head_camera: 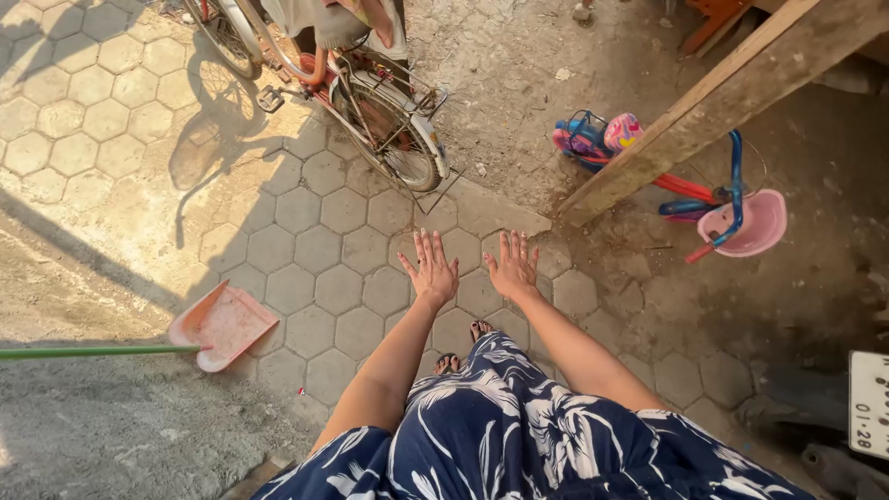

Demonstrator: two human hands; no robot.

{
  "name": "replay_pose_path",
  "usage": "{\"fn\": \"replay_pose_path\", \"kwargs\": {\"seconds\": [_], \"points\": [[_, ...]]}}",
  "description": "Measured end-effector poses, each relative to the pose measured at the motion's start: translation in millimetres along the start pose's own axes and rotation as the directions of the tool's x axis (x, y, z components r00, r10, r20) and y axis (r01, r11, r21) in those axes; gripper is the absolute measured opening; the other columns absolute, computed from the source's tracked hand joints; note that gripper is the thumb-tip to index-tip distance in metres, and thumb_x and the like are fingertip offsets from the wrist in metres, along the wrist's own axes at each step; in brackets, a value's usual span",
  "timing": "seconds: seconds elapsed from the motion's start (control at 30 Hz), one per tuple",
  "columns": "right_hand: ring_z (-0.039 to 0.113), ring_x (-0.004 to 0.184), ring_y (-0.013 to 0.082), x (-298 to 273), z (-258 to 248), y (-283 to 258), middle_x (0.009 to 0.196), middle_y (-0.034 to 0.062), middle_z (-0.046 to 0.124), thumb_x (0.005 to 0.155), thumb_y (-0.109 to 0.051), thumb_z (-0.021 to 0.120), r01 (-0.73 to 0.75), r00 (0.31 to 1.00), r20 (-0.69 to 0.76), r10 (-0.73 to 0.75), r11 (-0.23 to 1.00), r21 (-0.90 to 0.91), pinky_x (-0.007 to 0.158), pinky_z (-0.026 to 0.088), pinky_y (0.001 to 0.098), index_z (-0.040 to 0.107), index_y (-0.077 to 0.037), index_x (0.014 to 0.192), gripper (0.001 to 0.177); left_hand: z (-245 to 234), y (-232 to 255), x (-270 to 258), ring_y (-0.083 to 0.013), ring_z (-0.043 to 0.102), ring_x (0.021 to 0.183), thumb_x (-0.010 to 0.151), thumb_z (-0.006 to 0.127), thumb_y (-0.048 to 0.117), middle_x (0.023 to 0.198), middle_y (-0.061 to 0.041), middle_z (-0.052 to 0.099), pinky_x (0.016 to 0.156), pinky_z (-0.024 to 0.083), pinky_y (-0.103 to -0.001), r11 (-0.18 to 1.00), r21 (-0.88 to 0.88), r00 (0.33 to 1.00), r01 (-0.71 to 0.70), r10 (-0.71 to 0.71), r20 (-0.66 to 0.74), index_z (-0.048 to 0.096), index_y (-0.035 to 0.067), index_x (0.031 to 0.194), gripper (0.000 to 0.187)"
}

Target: The person sweeps debris from a tiled floor into a dustpan using a small broom and a brush, then carries the dustpan through the house to a corner and sweeps cobwebs from the ceiling.

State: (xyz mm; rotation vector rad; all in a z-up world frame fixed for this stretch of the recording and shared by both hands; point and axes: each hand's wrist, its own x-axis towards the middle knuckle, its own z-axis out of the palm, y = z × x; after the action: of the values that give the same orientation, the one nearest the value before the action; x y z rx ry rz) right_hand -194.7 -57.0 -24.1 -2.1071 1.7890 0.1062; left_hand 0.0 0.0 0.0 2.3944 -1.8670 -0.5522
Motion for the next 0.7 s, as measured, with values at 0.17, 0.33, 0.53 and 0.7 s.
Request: {"fn": "replay_pose_path", "kwargs": {"seconds": [0.17, 0.33, 0.53, 0.7], "points": [[0.004, 0.158, 0.0333, 47.5, -17.0, -23.3, 0.17, 0.0133, 0.012, 0.103, -0.059, 0.034, 0.161, 0.986, 0.048, -0.158, 0.986, -0.052, 0.123, 0.004, 0.0617, 0.017, -0.014, 0.163, 0.078, -20.7, -11.3, 9.3, -0.0296, -0.011, 0.158, 0.102, 0.041, 0.046, 0.172, -0.012, -0.003, 0.118, -0.006, -0.071, 0.984, -0.06, 0.986, 0.168, -0.168, 0.006, 0.004, 0.009, 0.164, 0.081], [0.004, 0.158, 0.033, 91.6, -32.7, -48.3, 0.171, 0.0139, 0.013, 0.103, -0.058, 0.035, 0.309, 0.951, 0.036, -0.307, 0.946, -0.093, 0.123, 0.004, 0.0615, 0.019, -0.013, 0.163, 0.076, -36.3, -19.7, 25.4, -0.0272, -0.011, 0.159, 0.101, 0.044, 0.045, 0.173, -0.01, -0.003, 0.119, -0.005, -0.07, 0.94, -0.112, 0.946, 0.322, -0.325, -0.012, 0.004, 0.011, 0.164, 0.082], [0.004, 0.158, 0.0324, 119.9, -35.1, -73.1, 0.171, 0.0125, 0.012, 0.103, -0.059, 0.033, 0.452, 0.892, 0.078, -0.445, 0.885, -0.112, 0.123, 0.003, 0.061, 0.019, -0.014, 0.163, 0.077, -32.3, -25.1, 26.6, -0.029, -0.01, 0.158, 0.101, 0.044, 0.046, 0.172, -0.012, -0.003, 0.118, -0.003, -0.071, 0.883, -0.165, 0.89, 0.439, -0.453, -0.059, 0.004, 0.009, 0.164, 0.083], [0.003, 0.158, 0.0324, 120.4, -28.7, -92.0, 0.171, 0.0118, 0.011, 0.103, -0.061, 0.033, 0.555, 0.83, 0.151, -0.537, 0.822, -0.127, 0.123, 0.003, 0.0607, 0.019, -0.014, 0.163, 0.077, -26.2, -33.6, 10.0, -0.0295, -0.01, 0.159, 0.1, 0.045, 0.047, 0.173, -0.012, -0.003, 0.119, -0.004, -0.071, 0.807, -0.227, 0.82, 0.545, -0.569, -0.056, 0.005, 0.009, 0.164, 0.084]]}}
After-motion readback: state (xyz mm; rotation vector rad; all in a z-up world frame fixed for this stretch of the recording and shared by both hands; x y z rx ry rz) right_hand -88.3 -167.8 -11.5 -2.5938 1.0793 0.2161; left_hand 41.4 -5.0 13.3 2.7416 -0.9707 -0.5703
